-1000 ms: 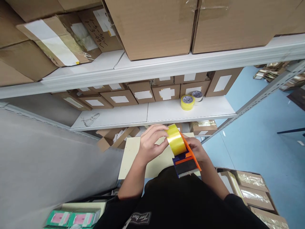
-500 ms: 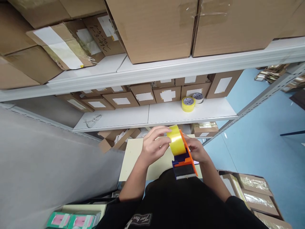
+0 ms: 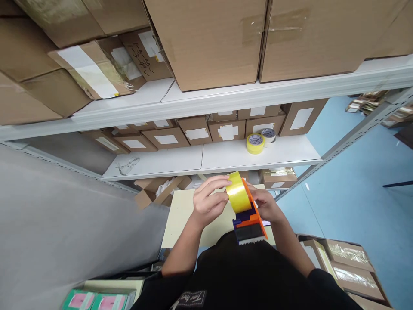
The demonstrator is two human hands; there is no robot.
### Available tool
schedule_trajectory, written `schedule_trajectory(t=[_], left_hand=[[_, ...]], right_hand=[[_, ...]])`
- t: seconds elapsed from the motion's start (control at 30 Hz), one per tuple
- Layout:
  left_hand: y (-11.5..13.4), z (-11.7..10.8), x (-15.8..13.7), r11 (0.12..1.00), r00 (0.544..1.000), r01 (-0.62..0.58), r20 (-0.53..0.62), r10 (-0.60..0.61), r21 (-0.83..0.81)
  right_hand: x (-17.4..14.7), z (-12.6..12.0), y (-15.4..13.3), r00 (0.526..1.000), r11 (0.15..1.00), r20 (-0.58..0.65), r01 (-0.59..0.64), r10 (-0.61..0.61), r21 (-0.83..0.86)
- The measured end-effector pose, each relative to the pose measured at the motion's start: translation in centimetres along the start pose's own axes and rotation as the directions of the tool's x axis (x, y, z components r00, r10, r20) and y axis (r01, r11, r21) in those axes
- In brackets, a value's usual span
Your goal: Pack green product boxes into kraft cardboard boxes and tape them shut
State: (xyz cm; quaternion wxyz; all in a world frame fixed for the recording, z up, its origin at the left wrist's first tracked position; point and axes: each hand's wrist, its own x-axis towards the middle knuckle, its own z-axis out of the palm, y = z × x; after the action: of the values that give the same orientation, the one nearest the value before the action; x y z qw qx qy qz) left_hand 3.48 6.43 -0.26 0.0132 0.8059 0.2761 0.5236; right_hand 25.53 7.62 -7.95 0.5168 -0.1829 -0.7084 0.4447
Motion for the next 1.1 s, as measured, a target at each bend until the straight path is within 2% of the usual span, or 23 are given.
schedule_trajectory(t=[0.23,0.3,0.4,0.47,0.57,0.73,0.8,0.93,1.1], left_hand=[[0.3,0.2,0.3,0.998,0.998,0.02,-0.052,-0.017,0.057],[0.6,0.4,0.4,0.994,0.993,0.101,-0.065,-0.098,0.032],[0.7,0.6,0.4,0.973,0.973,0.227,-0.024,-0.227,-0.032],[0.6,0.8,0.3,0.97,0.971,0.236,-0.014,-0.238,-0.055],[0.3,0.9,0.1,0.986,0.985,0.16,-0.053,-0.162,-0.036],[0.3,0.9,-0.6,0.995,0.998,0.015,-0.064,-0.008,0.101],[0.3,0.8,-1.0,0.99,0.996,-0.055,-0.065,0.063,0.129],[0.4,0.5,-1.7,0.966,0.98,-0.185,-0.032,0.194,0.181],[0.3,0.5,-1.9,0.947,0.966,-0.24,-0.046,0.255,0.214]], right_hand=[[0.1,0.1,-0.3,1.0,1.0,-0.025,0.013,-0.012,0.018],[0.2,0.1,-0.5,0.999,0.999,-0.025,0.034,-0.033,0.031],[0.2,0.1,-0.6,0.997,0.997,-0.001,0.072,-0.072,0.031],[0.1,0.1,-0.5,0.997,0.997,0.017,0.074,-0.074,0.022],[-0.1,0.1,-0.3,0.999,0.998,0.02,0.046,-0.047,0.037],[-0.7,0.2,-0.3,0.999,0.993,0.001,-0.034,0.034,0.111],[-0.8,0.3,-0.5,0.997,0.987,-0.031,-0.064,0.069,0.148],[-0.8,0.4,-0.8,0.997,0.983,-0.04,-0.057,0.065,0.177],[-1.1,0.5,-0.8,0.993,0.983,-0.059,-0.09,0.101,0.162]])
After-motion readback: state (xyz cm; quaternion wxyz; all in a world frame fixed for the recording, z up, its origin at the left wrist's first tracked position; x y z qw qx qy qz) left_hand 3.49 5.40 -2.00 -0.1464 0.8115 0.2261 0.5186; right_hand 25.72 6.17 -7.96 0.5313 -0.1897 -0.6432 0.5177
